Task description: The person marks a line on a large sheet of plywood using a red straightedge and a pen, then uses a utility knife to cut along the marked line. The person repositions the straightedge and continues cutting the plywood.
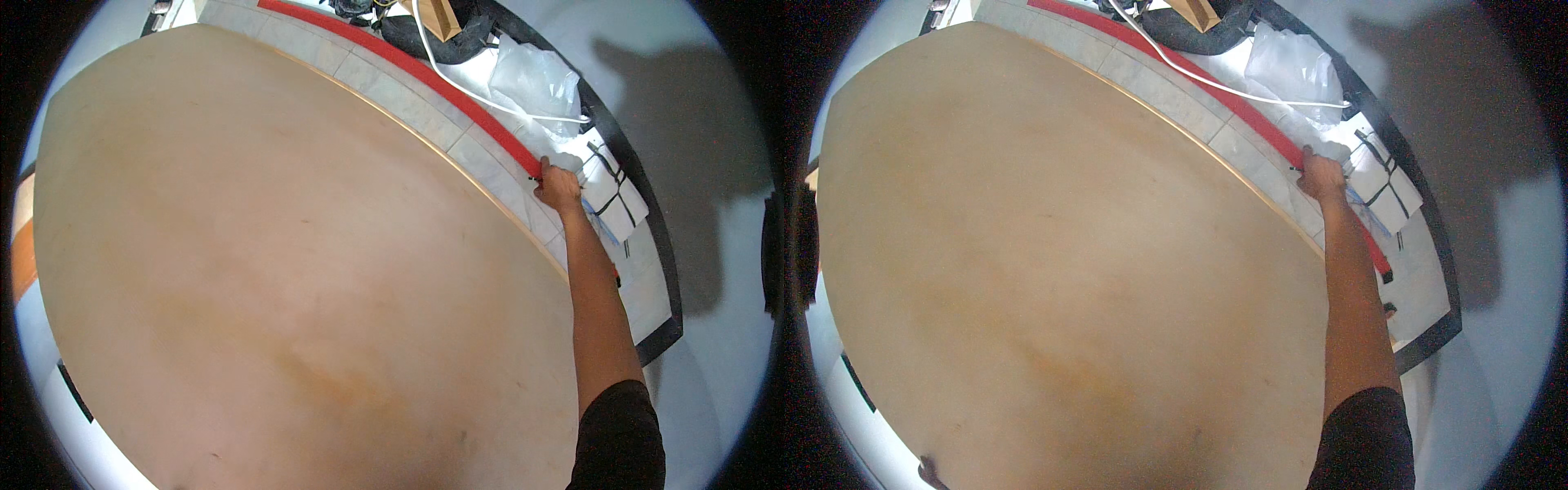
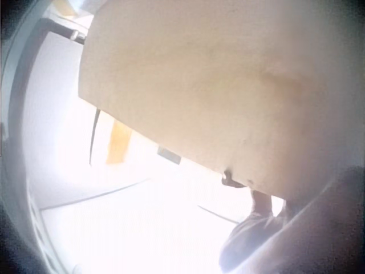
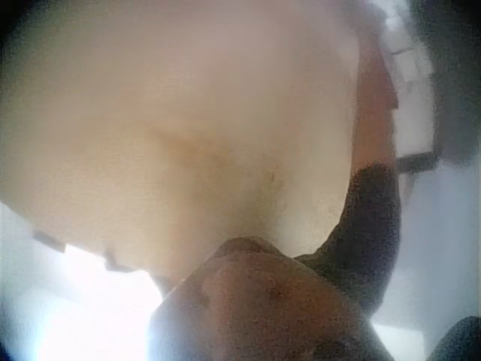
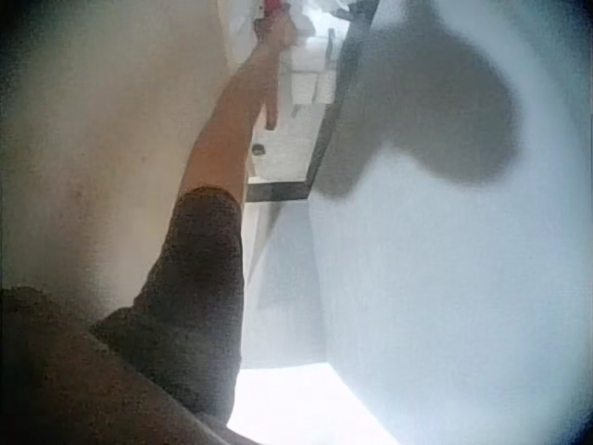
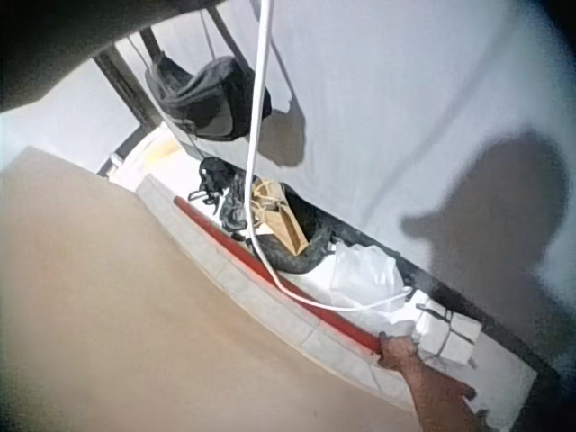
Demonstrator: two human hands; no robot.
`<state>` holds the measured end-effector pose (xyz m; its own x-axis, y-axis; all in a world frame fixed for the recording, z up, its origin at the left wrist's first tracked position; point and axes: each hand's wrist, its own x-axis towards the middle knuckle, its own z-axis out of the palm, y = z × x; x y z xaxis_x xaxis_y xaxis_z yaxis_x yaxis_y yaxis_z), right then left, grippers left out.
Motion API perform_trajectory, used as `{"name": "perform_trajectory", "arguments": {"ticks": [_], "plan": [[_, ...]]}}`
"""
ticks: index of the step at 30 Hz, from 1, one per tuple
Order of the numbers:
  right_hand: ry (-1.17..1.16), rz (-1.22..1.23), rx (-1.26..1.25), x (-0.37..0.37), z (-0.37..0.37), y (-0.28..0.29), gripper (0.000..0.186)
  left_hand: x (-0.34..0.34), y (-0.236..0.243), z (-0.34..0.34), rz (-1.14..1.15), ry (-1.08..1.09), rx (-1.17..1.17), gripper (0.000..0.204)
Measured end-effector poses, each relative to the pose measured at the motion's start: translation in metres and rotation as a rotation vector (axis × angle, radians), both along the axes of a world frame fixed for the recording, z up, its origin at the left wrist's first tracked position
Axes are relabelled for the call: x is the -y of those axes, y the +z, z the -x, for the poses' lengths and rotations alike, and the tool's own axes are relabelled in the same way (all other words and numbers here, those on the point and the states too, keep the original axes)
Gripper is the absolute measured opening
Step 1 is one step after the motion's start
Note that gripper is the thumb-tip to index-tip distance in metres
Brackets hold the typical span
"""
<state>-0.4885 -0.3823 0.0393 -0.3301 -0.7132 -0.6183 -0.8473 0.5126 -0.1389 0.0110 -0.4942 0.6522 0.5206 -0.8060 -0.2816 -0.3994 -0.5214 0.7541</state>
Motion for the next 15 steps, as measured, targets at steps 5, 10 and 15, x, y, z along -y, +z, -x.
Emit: {"name": "perform_trajectory", "arguments": {"ticks": [5, 10, 15], "plan": [[-0.08, 0.1, 0.085, -0.005, -0.028, 0.098, 0.046, -0.007, 0.024, 0.0, -0.029, -0.023, -0.054, 0.06], [-0.138, 0.237, 0.126, -0.021, -0.051, 0.247, 0.042, 0.028, 0.055, 0.045, -0.394, -0.178, -0.497, 0.057], [-0.13, 0.076, 0.209, -0.065, -0.051, 0.403, 0.054, 0.04, 0.031, 0.04, -0.595, -0.404, -0.419, 0.046]]}}
